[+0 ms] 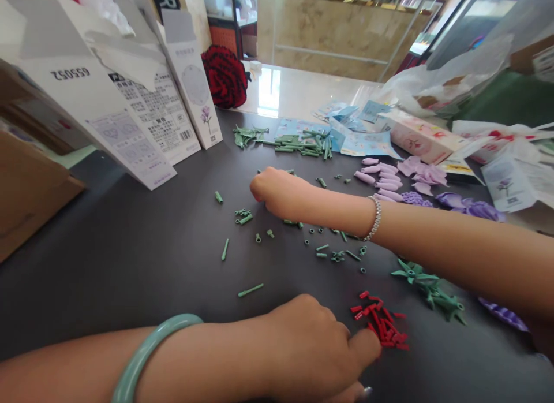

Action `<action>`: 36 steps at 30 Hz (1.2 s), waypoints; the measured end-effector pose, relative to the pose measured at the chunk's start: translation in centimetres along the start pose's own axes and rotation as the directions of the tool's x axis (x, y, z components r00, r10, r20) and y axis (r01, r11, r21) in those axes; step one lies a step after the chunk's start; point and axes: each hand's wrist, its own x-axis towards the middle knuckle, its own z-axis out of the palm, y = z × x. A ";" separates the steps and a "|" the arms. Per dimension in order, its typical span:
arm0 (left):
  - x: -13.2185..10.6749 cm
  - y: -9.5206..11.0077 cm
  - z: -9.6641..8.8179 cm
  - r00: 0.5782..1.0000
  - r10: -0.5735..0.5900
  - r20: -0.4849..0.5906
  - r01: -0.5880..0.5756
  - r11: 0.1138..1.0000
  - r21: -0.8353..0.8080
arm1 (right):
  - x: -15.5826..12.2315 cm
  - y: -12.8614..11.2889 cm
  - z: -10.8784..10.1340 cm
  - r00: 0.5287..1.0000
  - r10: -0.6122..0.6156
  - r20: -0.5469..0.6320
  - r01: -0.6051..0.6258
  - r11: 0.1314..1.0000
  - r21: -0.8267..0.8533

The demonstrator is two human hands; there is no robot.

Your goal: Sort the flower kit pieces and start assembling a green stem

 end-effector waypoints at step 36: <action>-0.3 0.5 1.7 0.928 -0.228 -0.294 0.199 0.972 -0.125 | -26.0 -3.3 8.1 0.869 0.186 -0.459 0.033 0.903 0.429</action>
